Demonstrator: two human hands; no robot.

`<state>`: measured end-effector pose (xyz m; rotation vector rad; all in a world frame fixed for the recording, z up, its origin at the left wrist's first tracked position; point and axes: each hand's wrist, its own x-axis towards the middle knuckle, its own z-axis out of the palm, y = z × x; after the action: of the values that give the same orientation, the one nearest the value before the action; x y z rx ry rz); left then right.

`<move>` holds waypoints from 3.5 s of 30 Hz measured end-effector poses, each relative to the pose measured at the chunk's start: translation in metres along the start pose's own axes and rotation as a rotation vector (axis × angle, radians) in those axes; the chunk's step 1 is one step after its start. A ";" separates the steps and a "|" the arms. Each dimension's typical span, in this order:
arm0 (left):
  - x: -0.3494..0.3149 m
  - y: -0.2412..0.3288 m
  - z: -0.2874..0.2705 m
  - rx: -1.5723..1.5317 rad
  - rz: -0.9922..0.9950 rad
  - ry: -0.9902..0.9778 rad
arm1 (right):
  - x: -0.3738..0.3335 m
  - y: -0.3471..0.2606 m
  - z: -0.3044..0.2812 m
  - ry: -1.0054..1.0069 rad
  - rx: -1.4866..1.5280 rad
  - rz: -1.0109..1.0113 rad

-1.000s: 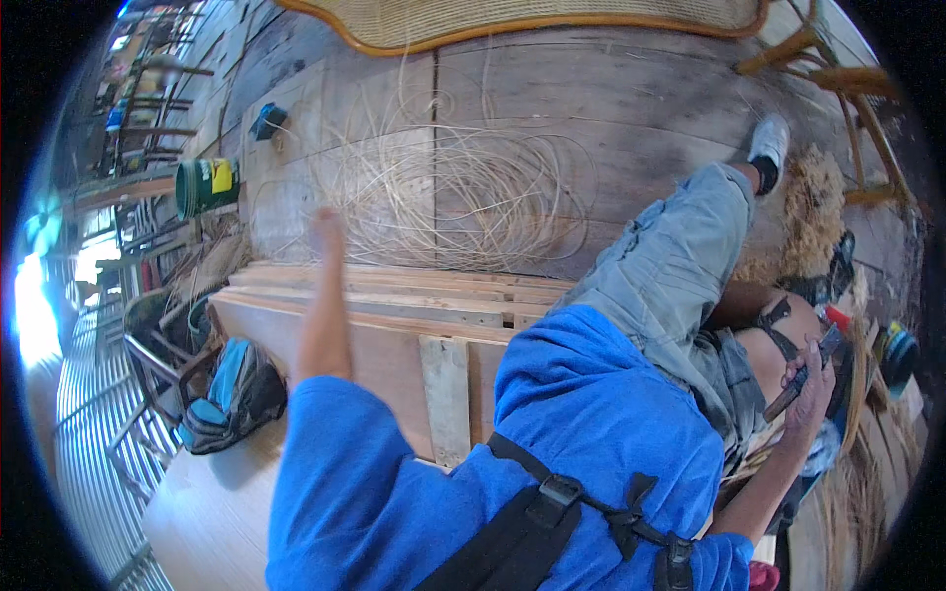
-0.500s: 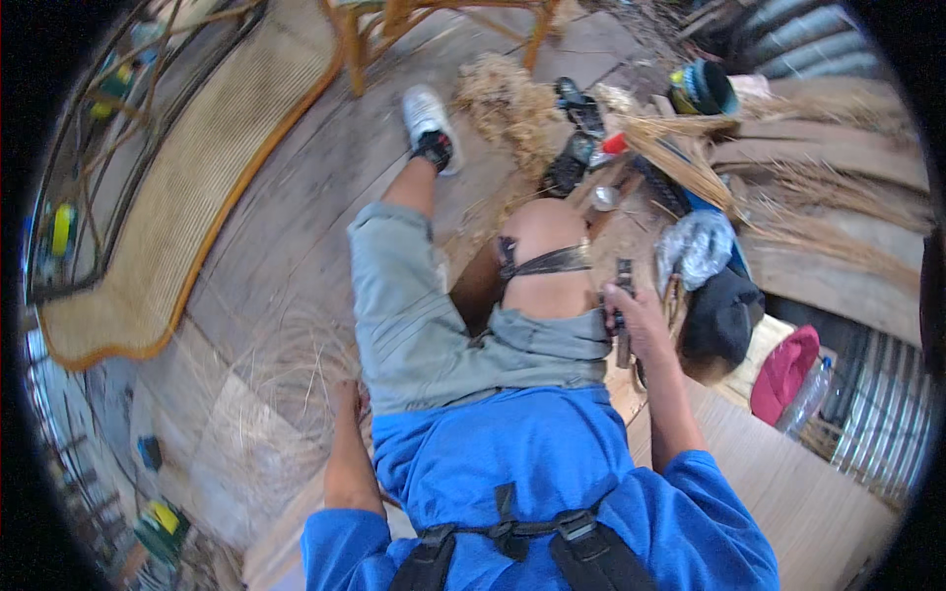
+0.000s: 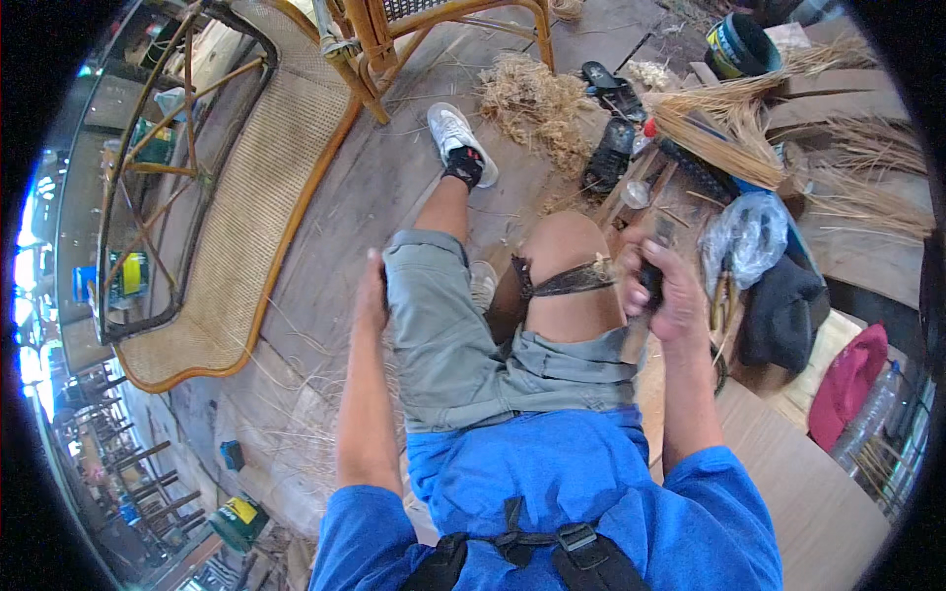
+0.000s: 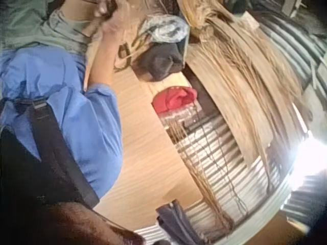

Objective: Shave thin strips of rattan or bamboo using a knife against a leather thigh protector to prepare them for furniture weaving.

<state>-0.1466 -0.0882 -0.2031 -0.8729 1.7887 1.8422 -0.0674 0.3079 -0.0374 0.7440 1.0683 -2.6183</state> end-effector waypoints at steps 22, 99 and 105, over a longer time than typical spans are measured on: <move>-0.166 0.006 -0.041 0.392 0.647 0.196 | 0.059 0.165 0.070 -0.672 -1.550 -0.578; -0.281 -0.151 -0.098 0.212 0.365 0.235 | 0.057 0.260 0.045 -1.114 -1.642 -0.144; -0.252 -0.191 -0.105 0.218 0.207 0.145 | 0.021 0.238 0.075 -0.890 -1.626 -0.072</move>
<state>0.1792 -0.1459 -0.1634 -0.7803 2.1949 1.6961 -0.0234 0.0861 -0.1438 -0.7167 2.0895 -0.9817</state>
